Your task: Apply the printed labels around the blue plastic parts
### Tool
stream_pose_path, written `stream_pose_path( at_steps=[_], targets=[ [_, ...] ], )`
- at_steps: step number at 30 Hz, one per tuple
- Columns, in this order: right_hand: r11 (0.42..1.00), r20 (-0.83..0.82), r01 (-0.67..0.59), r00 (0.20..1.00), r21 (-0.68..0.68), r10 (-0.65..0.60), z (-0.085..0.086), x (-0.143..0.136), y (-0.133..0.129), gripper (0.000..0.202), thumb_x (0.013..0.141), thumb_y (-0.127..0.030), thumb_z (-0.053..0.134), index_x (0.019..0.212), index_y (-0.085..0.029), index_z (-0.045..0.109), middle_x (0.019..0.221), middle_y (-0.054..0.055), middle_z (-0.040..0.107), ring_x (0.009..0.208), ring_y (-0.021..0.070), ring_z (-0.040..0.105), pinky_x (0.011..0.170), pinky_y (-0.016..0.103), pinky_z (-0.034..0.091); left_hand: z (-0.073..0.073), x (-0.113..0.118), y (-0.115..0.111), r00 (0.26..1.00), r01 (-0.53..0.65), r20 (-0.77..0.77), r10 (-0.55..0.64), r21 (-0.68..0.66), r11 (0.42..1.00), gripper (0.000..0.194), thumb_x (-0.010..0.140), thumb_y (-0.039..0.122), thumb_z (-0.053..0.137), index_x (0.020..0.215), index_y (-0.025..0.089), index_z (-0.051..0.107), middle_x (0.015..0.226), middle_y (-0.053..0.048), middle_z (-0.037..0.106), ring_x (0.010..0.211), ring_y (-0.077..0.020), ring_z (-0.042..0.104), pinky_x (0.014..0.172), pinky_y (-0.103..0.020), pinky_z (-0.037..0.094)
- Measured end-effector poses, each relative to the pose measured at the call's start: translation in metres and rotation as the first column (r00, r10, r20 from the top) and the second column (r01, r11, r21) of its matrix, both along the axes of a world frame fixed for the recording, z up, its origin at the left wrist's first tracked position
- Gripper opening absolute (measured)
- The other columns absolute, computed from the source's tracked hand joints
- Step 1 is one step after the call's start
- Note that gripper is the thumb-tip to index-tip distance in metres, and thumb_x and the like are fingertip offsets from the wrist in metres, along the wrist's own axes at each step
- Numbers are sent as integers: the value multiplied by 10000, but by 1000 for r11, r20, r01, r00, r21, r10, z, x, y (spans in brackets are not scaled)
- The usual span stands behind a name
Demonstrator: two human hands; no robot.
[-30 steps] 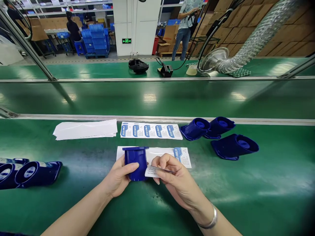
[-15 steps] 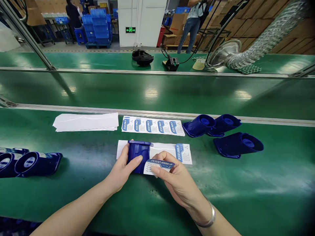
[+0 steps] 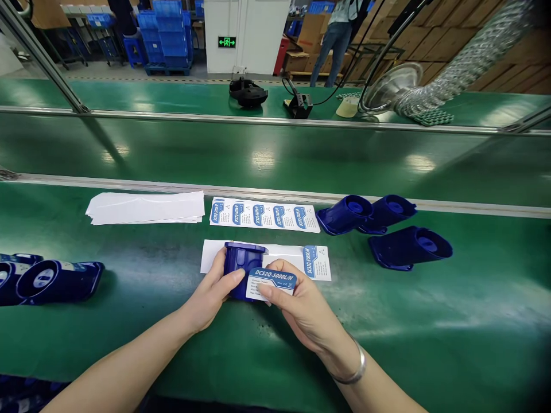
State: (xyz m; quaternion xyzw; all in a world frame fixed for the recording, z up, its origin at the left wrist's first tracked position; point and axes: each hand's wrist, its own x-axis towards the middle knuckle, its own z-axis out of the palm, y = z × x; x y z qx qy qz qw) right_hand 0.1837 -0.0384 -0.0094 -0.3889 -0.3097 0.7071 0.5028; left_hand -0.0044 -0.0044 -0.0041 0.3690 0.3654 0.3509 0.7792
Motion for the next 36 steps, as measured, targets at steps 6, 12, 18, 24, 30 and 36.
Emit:
stream_pose_path(
  at_steps=[6,12,18,24,30,36],
  targets=[
    [1000,1,2,1000,-14,-2,0,-1,0,334,816,-312,893,849,-182,587,744,-28,555,688,109,451,673,200,382,4,1,0,1000,14,-6,-14,12,1000,634,949,422,633,1506,282,365,1528,-88,482,1377,-341,458,1096,-438,408],
    [1000,-5,13,1000,-21,-13,0,-2,1,346,805,-311,902,844,-177,586,758,-27,538,697,107,441,673,197,374,4,1,0,1000,19,-2,-19,29,999,601,952,415,631,1491,300,389,1526,-67,485,1378,-329,457,1106,-432,399],
    [1000,0,15,1000,-27,-15,0,-2,1,370,789,-329,913,835,-172,581,744,-30,526,691,105,430,667,194,364,4,1,0,1000,16,-12,-15,30,999,622,942,427,641,1492,293,385,1517,-74,491,1366,-336,468,1085,-429,412],
    [999,-9,12,1000,-31,-12,1,-2,1,372,787,-326,916,838,-173,580,739,-33,528,683,100,428,665,188,362,4,1,1,1000,17,-23,-17,19,1000,644,932,443,652,1496,293,380,1527,-75,482,1376,-342,458,1085,-427,412],
    [999,-15,19,1000,-38,-20,2,-2,1,373,777,-322,922,840,-174,586,736,-36,525,674,96,425,658,186,362,4,0,2,999,27,-21,-27,26,999,644,936,426,650,1502,298,370,1537,-76,474,1404,-347,433,1096,-439,408],
    [999,-1,20,1000,-49,-20,2,-2,2,387,770,-340,926,834,-174,582,742,-31,526,688,103,434,671,193,366,4,0,1,1000,26,-13,-26,22,999,680,929,410,662,1521,291,348,1547,-86,464,1429,-354,404,1101,-440,408]
  ],
)
